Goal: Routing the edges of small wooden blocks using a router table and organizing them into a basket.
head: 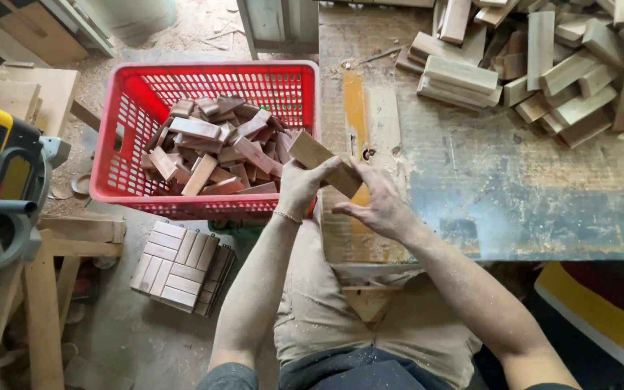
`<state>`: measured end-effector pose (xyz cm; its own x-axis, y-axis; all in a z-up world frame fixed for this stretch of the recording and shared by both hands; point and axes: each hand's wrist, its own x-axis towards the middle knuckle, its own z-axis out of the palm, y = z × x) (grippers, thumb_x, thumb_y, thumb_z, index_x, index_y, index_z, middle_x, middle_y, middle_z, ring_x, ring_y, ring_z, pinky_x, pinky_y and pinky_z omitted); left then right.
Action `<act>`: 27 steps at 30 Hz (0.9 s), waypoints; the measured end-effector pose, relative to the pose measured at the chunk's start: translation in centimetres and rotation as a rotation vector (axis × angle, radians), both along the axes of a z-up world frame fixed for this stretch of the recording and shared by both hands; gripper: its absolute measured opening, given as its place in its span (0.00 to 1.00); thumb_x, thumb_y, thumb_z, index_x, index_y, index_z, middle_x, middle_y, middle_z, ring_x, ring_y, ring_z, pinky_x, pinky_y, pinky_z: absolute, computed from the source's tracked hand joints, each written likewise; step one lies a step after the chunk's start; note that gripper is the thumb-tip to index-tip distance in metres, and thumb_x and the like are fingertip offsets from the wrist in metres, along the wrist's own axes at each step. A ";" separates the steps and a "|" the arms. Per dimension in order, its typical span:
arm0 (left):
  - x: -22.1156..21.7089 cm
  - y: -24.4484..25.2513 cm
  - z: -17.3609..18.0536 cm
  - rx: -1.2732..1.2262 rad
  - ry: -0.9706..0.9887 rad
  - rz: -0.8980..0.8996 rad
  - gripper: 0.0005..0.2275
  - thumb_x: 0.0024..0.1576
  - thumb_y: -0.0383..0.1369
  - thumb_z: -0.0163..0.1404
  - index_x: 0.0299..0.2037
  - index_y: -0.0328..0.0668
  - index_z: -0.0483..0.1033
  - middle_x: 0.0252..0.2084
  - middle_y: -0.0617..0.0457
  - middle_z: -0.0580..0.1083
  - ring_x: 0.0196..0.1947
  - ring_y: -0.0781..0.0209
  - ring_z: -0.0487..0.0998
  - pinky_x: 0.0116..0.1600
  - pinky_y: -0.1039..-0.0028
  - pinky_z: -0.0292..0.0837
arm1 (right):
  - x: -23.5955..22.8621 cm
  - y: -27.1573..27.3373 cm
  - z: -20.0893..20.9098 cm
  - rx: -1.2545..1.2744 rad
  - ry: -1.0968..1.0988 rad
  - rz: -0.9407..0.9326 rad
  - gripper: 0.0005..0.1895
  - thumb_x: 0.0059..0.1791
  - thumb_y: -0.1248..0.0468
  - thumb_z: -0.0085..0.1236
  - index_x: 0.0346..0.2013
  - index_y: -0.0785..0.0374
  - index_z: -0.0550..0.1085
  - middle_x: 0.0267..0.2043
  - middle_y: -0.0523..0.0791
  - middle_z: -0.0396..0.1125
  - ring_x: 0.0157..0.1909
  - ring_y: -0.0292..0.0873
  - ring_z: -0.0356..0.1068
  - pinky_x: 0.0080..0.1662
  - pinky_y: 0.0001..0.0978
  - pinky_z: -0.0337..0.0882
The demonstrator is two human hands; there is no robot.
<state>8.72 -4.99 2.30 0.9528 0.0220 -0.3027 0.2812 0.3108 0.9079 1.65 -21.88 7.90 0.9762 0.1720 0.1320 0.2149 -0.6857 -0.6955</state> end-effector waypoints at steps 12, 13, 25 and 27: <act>-8.9 5.5 -1.9 0.826 -0.537 0.071 0.22 0.54 0.40 0.64 0.59 0.51 0.78 0.59 0.52 0.74 0.62 0.50 0.74 0.67 0.56 0.68 | -1.4 -3.8 -5.3 -0.375 0.010 0.136 0.34 0.44 0.27 0.52 0.61 0.30 0.73 0.83 0.41 0.34 0.80 0.59 0.29 0.69 0.66 0.32; -8.6 5.1 -1.4 0.829 -0.537 0.070 0.22 0.54 0.40 0.64 0.59 0.51 0.78 0.59 0.52 0.74 0.62 0.50 0.74 0.67 0.56 0.68 | -1.2 -3.8 -4.9 -0.372 0.010 0.135 0.34 0.44 0.27 0.52 0.61 0.30 0.73 0.83 0.41 0.34 0.80 0.59 0.29 0.69 0.66 0.32; 0.0 1.7 -8.5 1.047 -0.942 -0.190 0.22 0.53 0.47 0.63 0.58 0.59 0.79 0.63 0.65 0.75 0.74 0.54 0.61 0.76 0.48 0.43 | 5.1 -4.2 -3.9 -0.377 0.116 0.094 0.32 0.44 0.29 0.54 0.62 0.24 0.70 0.83 0.43 0.30 0.80 0.60 0.16 0.67 0.76 0.20; 1.5 1.6 -8.7 1.040 -0.910 -0.189 0.22 0.53 0.47 0.63 0.58 0.61 0.79 0.60 0.65 0.77 0.72 0.57 0.64 0.76 0.52 0.45 | 6.7 -4.5 -4.7 -0.382 0.112 0.064 0.31 0.45 0.29 0.53 0.62 0.24 0.70 0.83 0.43 0.30 0.80 0.58 0.15 0.67 0.75 0.18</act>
<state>10.25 -3.40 -6.40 0.8175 -0.2975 0.4932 -0.5640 -0.5868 0.5810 8.36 -26.42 3.23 0.9666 0.2490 -0.0602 0.2027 -0.8871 -0.4146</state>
